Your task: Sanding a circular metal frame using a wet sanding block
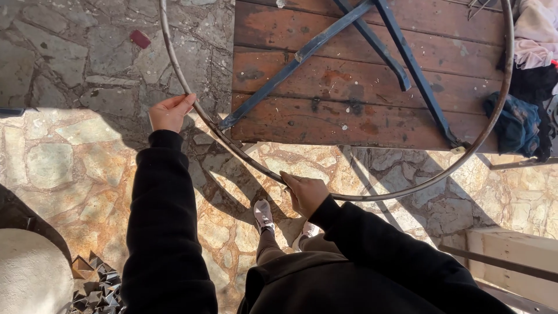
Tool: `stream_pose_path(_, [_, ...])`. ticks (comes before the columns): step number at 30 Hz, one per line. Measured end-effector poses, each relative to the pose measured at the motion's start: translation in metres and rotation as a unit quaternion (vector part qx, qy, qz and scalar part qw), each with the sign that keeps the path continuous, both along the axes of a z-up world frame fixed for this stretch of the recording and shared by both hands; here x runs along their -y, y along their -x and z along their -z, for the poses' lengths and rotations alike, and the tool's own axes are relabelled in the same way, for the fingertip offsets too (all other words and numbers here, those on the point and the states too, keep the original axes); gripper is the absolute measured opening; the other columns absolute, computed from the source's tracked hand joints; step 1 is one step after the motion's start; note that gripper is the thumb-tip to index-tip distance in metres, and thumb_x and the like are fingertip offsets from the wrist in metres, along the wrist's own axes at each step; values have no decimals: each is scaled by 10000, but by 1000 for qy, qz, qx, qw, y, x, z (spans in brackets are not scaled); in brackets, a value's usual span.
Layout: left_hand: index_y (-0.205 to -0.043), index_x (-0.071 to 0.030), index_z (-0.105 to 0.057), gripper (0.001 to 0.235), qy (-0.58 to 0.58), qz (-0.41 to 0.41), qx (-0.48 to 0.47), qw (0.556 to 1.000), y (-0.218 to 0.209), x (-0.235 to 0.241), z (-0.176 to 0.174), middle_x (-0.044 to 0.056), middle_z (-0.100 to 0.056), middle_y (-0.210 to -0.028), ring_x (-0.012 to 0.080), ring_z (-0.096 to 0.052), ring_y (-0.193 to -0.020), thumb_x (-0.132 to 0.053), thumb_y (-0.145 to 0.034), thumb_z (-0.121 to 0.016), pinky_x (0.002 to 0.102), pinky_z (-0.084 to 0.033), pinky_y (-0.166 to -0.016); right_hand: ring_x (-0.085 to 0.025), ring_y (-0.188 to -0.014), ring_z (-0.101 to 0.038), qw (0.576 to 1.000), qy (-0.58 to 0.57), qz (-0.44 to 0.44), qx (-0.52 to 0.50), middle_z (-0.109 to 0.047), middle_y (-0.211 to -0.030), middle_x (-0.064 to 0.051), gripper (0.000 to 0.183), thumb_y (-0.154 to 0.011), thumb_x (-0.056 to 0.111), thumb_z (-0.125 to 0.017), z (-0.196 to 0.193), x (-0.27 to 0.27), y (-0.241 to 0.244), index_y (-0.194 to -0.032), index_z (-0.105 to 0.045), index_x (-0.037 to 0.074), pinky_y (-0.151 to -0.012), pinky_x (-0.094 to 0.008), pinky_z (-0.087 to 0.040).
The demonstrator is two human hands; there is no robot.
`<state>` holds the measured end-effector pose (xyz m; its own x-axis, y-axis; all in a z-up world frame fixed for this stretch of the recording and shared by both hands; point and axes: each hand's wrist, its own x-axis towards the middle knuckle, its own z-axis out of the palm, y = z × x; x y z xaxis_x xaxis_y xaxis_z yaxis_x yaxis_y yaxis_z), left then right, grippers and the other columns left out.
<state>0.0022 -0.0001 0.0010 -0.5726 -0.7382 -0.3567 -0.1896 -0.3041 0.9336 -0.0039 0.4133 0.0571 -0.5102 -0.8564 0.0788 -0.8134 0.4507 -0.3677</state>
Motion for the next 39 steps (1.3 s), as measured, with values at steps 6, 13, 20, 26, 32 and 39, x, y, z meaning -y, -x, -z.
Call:
stream_pose_path(6, [-1012,-33,-781,388,-20,-14,-29,999,-4,4,16,135,-784,-921,216,-802,-864,-222,-778,-1027,300,-696,-870,-285,-947,-772,997,54,62,7,-777,-1185,-68,441,-880,277,-799,-20,-104,16,-1282,-705,120,-770,-406,-630])
stream_pose_path(13, [-1007,-36,-782,363,-19,0,-26,999,-2,15,30,156,-779,-925,247,-805,-859,-206,-793,-1021,335,-707,-878,-290,-1065,-749,992,56,37,-102,-784,-1156,-80,279,-963,228,-689,-38,-199,48,-1202,-751,97,-902,-401,-598])
stream_pose_path(20, [-1051,-292,-758,285,29,50,162,985,-19,-24,-67,-75,-774,-995,84,-760,-1007,-473,-874,-889,440,-412,-1089,-255,-885,-779,995,10,-10,-94,-739,-1214,-114,436,-951,154,-675,15,-53,-6,-1372,-597,76,-647,-375,-618])
stream_pose_path(26, [-1048,-297,-726,189,28,54,177,982,-19,-21,-78,-93,-768,-1025,-6,-739,-1036,-444,-954,-796,404,-392,-1140,-325,-1362,-485,989,-76,82,-95,-546,-1476,-181,599,-1076,421,-434,-16,-196,40,-1504,-437,3,-1161,-479,-352])
stream_pose_path(32, [-1101,-316,-698,187,36,68,186,979,-22,-18,-82,-93,-755,-1054,-38,-721,-1002,-454,-1000,-774,265,-439,-993,-353,-1591,-173,964,-120,217,-93,-270,-1686,-203,710,-1096,452,-314,-22,-208,33,-1613,-252,-31,-1312,-480,-113])
stream_pose_path(39, [-1138,-307,-686,169,66,72,198,975,-26,-18,-74,-83,-737,-1110,-8,-706,-1039,-454,-1075,-740,308,-449,-1079,-333,-1604,-72,962,-128,240,-38,-99,-1718,-217,1081,-955,804,-242,-34,-198,24,-1626,-100,-32,-1295,-476,-49])
